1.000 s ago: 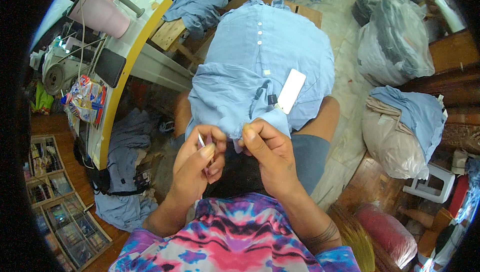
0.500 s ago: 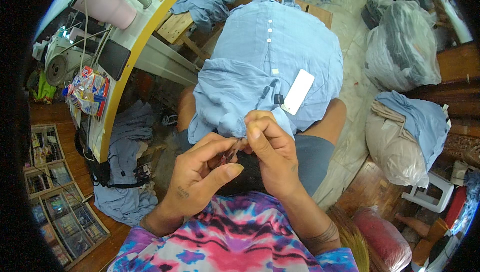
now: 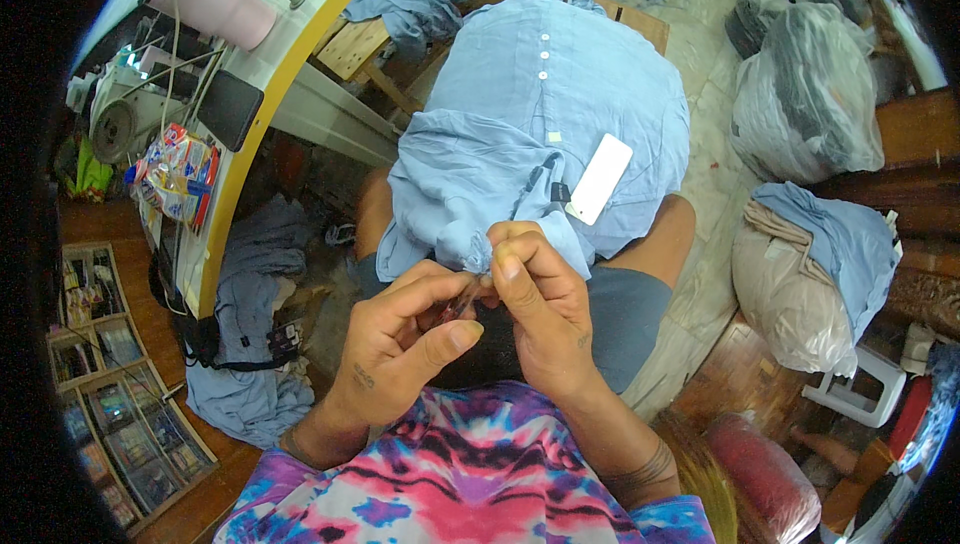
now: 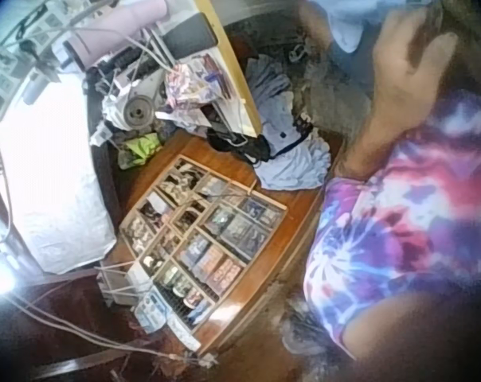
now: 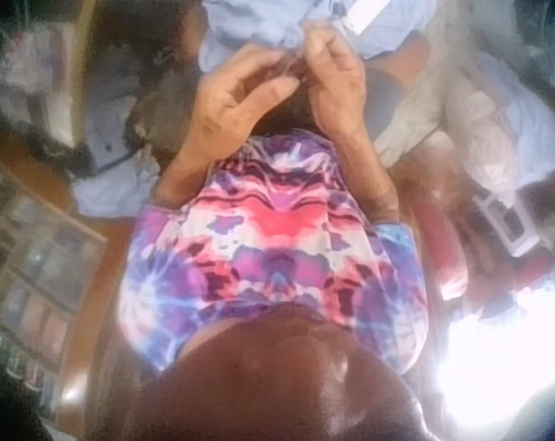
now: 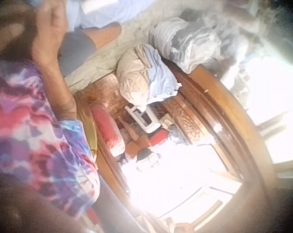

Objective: The person uses small shears to clip loose threads from a light-blue button-down shirt and removes a white paper tag from the garment.

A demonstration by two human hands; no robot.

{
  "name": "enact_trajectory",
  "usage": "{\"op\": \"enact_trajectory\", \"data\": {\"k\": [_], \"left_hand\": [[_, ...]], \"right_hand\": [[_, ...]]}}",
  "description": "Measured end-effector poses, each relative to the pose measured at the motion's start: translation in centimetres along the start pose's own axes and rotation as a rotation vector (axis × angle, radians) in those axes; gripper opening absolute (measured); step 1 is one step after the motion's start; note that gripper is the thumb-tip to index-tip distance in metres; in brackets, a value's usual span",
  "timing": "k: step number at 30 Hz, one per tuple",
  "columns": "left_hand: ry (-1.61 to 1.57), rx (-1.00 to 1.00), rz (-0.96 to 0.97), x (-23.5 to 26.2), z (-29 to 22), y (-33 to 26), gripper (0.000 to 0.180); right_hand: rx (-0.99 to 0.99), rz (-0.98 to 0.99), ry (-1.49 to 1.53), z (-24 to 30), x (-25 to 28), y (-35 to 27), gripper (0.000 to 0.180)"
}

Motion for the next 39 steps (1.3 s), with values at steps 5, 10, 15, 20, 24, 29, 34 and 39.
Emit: {"op": "enact_trajectory", "data": {"k": [5,10,15,20,24,29,34,39], "left_hand": [[-0.021,0.039,0.002,0.3,-0.2,0.0,0.035],[-0.052,0.003,-0.036,0.3,0.2,0.0,0.033],[-0.057,0.009,-0.061,0.6,0.5,0.0,0.028],[-0.045,0.005,-0.093,0.7,0.6,0.0,0.022],[-0.076,0.074,-0.121,0.8,0.0,0.1,0.022],[-0.216,0.019,-0.268,1.0,0.0,-0.7,0.021],[-0.218,0.044,-0.200,1.2,0.7,1.4,0.015],[-0.536,0.236,-0.150,2.0,1.6,1.0,0.011]], "right_hand": [[0.000,-0.006,-0.011,0.1,-0.4,0.1,0.021],[0.002,-0.003,-0.047,0.0,-0.4,0.3,0.021],[0.028,0.012,-0.156,0.5,-0.7,0.6,0.021],[0.069,-0.006,-0.255,0.5,-1.0,0.6,0.022],[0.116,-0.049,-0.346,0.5,-1.7,0.4,0.020],[0.108,-0.041,-0.257,-0.3,-1.3,0.5,0.018],[0.136,-0.053,-0.352,-0.5,-1.4,0.3,0.019],[0.087,-0.012,-0.310,0.0,-1.6,0.0,0.021]]}}
Point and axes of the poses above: each hand's wrist, its own y-axis towards the middle knuckle, its own x-axis out of the back of the hand, z = x × y, the point moved 1 cm from there along y, towards the middle knuckle, and after that the axes turned 13 degrees about -x, right-handed, at the moved point
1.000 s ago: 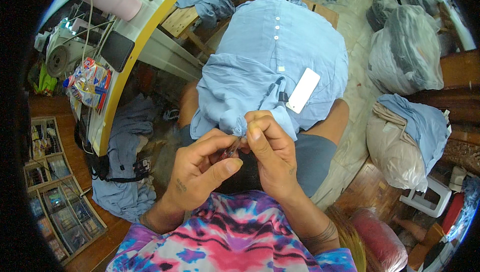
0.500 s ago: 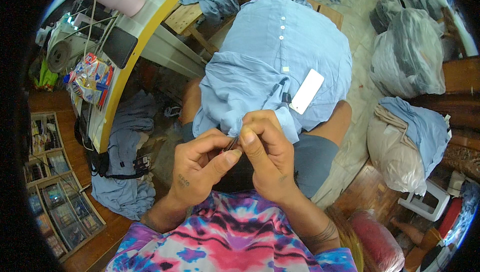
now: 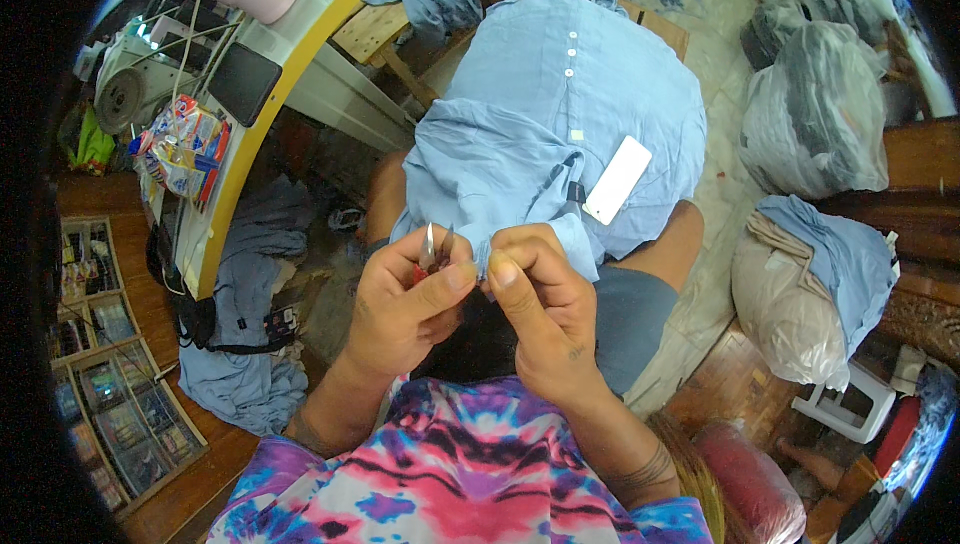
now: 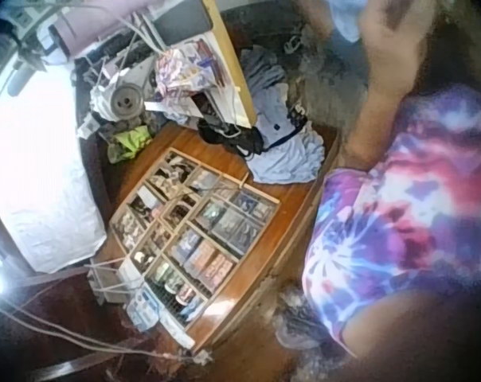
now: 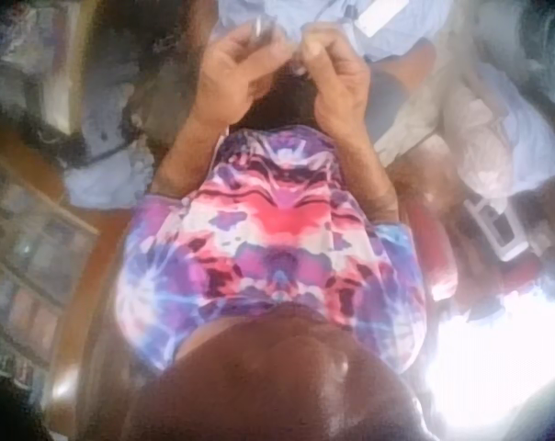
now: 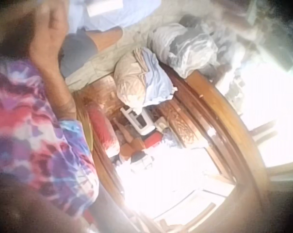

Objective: The person uses small shears to clip loose threads from a light-blue button-down shirt and removes a white paper tag from the garment.

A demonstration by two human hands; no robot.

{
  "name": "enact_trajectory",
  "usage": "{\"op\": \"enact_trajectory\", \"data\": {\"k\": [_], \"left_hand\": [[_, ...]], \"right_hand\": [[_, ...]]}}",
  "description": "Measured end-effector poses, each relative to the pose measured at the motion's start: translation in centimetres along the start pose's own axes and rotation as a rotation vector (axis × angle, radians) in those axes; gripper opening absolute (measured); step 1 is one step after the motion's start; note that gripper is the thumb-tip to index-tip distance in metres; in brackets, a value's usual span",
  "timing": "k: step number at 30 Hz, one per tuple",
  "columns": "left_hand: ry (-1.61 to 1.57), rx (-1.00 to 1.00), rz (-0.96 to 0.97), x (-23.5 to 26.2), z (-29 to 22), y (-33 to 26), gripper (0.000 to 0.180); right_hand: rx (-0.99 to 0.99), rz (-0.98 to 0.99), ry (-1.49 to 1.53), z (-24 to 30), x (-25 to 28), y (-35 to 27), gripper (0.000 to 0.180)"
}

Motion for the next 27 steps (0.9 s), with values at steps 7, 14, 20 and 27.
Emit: {"op": "enact_trajectory", "data": {"k": [7,14,20,27], "left_hand": [[-0.392,0.132,-0.002,1.6,-0.2,-0.1,0.012],[-0.390,0.090,0.018,2.4,-0.7,0.2,0.010],[0.091,-0.105,0.034,2.6,-0.5,-0.1,0.009],[0.299,-0.325,0.110,2.3,-0.1,0.5,0.017]], "right_hand": [[-0.064,-0.018,0.115,0.8,0.7,0.0,0.022],[-0.223,-0.006,0.145,1.3,0.1,0.3,0.019],[0.054,-0.098,-0.359,0.2,0.7,-0.7,0.010],[-0.257,0.081,0.010,1.1,0.5,-1.4,0.015]]}}
Point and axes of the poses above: each hand's wrist, its own y-axis towards the middle knuckle, its own x-axis out of the back of the hand, z = x × y, the point moved 1 cm from there along y, towards the middle knuckle, and after that the axes turned 13 degrees about -x, right-handed, at the moved point
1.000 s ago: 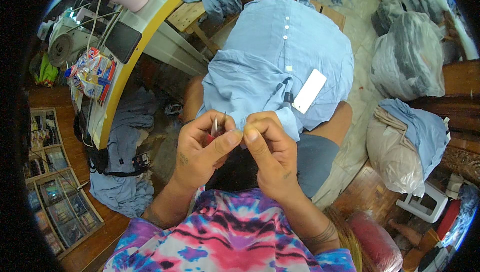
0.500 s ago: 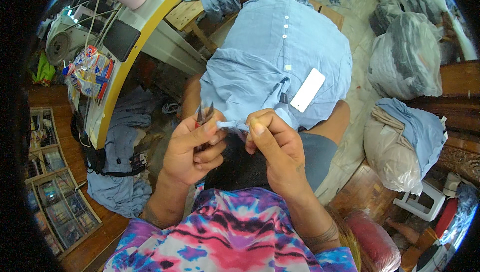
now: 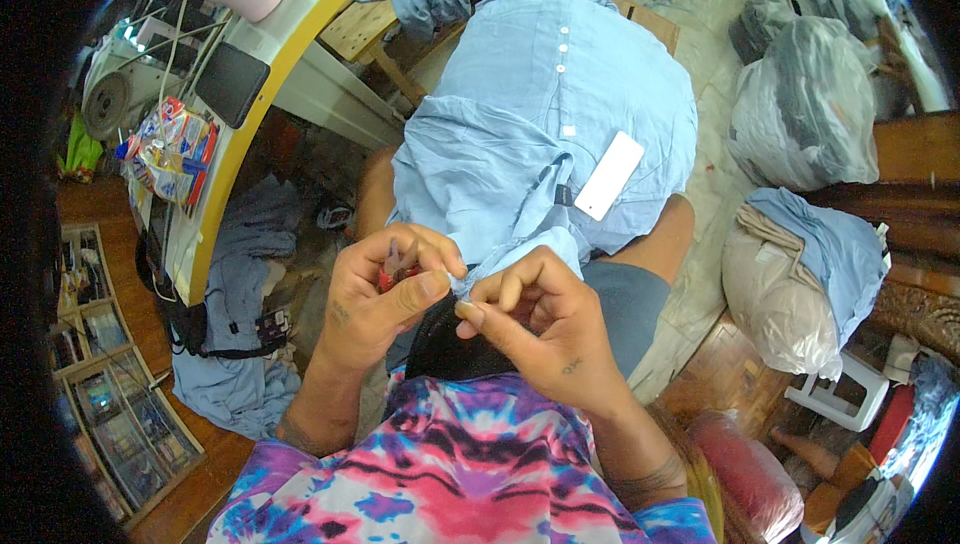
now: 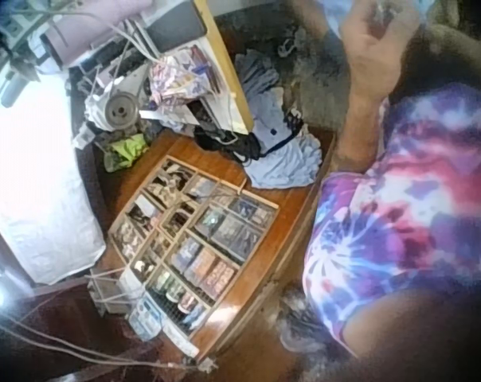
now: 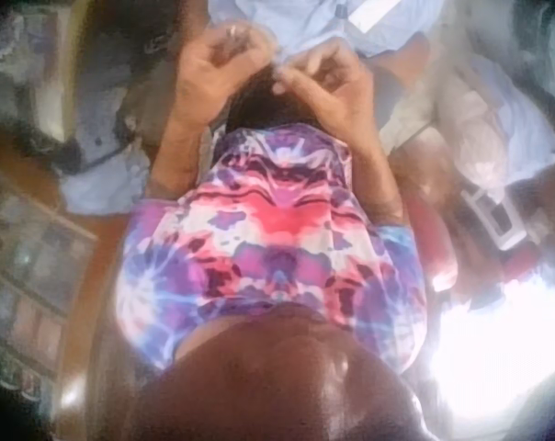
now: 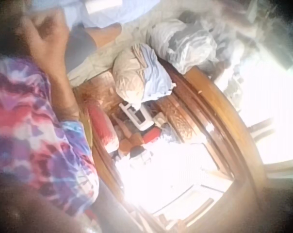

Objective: The person uses small shears to clip loose threads from a light-blue button-down shirt and removes a white paper tag from the garment.

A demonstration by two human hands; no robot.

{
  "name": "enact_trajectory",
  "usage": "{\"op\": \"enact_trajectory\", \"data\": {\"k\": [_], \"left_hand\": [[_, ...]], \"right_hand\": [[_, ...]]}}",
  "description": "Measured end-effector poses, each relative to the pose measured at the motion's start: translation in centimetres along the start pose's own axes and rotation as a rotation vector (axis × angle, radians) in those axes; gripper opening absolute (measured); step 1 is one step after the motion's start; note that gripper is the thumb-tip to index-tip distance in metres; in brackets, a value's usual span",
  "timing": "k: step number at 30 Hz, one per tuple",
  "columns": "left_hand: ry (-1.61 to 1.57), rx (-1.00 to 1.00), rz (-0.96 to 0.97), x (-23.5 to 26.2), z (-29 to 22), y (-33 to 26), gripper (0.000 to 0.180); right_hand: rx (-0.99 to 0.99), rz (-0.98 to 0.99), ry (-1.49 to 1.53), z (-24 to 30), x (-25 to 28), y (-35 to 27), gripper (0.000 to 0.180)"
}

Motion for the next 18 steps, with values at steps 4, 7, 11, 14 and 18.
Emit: {"op": "enact_trajectory", "data": {"k": [4,7,11,14,18], "left_hand": [[-0.162,0.149,0.030,0.1,-1.3,-0.6,0.011],[-0.240,0.097,0.145,-0.1,-0.9,-1.6,0.013],[-0.236,0.388,-0.270,2.9,2.1,-1.4,0.015],[-0.265,0.332,-0.256,1.3,1.7,-1.6,0.014],[-0.277,0.268,-0.088,1.2,0.7,-1.8,0.012]], "right_hand": [[-0.088,0.058,0.015,0.0,0.3,-0.3,0.021],[0.001,0.090,-0.200,-0.7,0.1,-1.2,0.022],[0.066,0.065,-0.203,-2.2,0.9,-2.4,0.021],[-0.118,0.058,-0.070,-2.3,2.4,-1.7,0.016],[-0.080,-0.033,-0.589,0.0,1.5,-3.2,0.012]]}}
Point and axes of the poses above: each hand's wrist, its own y-axis towards the middle knuckle, its own x-axis out of the back of the hand, z = x × y, the point moved 1 cm from there along y, towards the middle knuckle, and after that the axes turned 13 degrees about -x, right-handed, at the moved point
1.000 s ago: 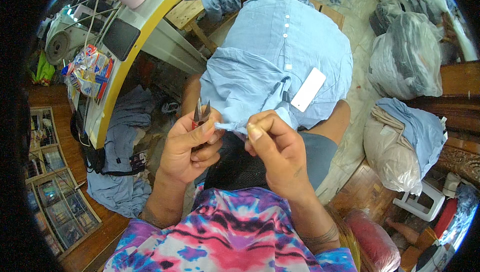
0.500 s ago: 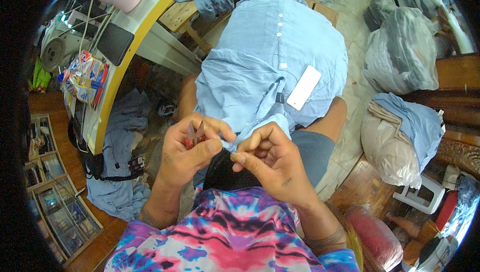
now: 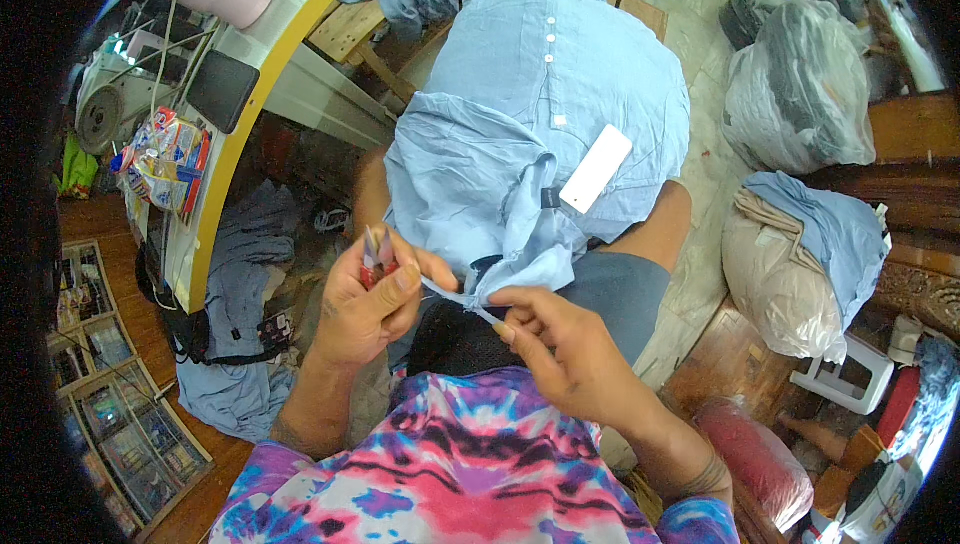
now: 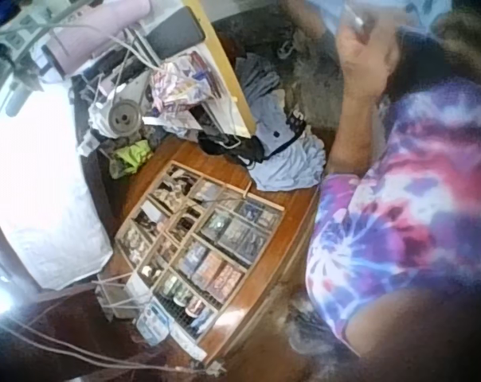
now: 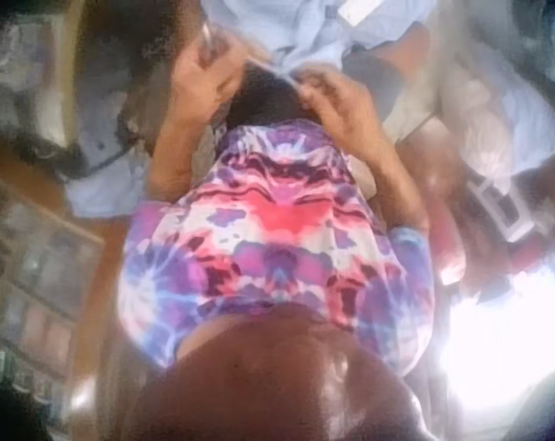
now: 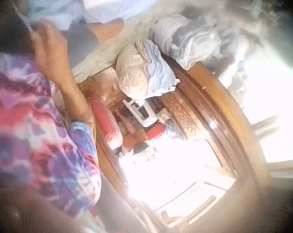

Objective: The person uses small shears to clip loose threads from a light-blue button-down shirt and removes a white paper tag from the garment.

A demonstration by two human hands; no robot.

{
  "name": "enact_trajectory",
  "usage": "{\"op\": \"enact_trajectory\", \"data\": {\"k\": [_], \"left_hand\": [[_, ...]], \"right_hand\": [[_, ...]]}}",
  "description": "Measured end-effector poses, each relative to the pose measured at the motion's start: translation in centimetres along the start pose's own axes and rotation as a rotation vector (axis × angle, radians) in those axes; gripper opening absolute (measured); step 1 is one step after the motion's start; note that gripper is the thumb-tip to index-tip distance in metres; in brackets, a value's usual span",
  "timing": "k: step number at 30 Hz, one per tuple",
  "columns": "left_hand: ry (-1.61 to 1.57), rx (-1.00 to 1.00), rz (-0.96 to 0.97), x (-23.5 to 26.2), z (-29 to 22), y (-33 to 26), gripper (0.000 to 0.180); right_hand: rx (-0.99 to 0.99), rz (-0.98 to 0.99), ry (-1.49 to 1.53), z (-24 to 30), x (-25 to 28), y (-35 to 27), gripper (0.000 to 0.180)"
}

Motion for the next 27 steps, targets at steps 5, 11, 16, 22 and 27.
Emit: {"op": "enact_trajectory", "data": {"k": [5,11,16,22,27], "left_hand": [[0.101,0.163,0.190,-0.5,-0.3,-0.7,0.012],[0.149,0.075,-0.126,3.1,1.0,2.0,0.015],[0.036,0.165,-0.057,1.9,1.9,-0.6,0.012],[0.016,0.252,0.092,0.0,1.1,-1.6,0.016],[-0.026,0.070,0.088,-0.4,1.0,-0.7,0.017]], "right_hand": [[0.244,0.029,-0.396,-0.1,0.2,0.3,0.016],[0.291,0.177,-0.327,-2.5,0.9,0.2,0.020],[0.209,0.156,-0.209,-2.9,2.4,0.1,0.011],[0.072,0.190,0.494,-1.9,0.0,0.6,0.024],[-0.083,0.120,0.927,-3.1,-2.7,1.1,0.024]]}}
Point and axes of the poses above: each hand's wrist, its own y-axis towards the middle knuckle, its own x-axis out of the back of the hand, z = x × y, the point moved 1 cm from there along y, towards the middle knuckle, and after that the axes turned 13 degrees about -x, right-handed, at the moved point
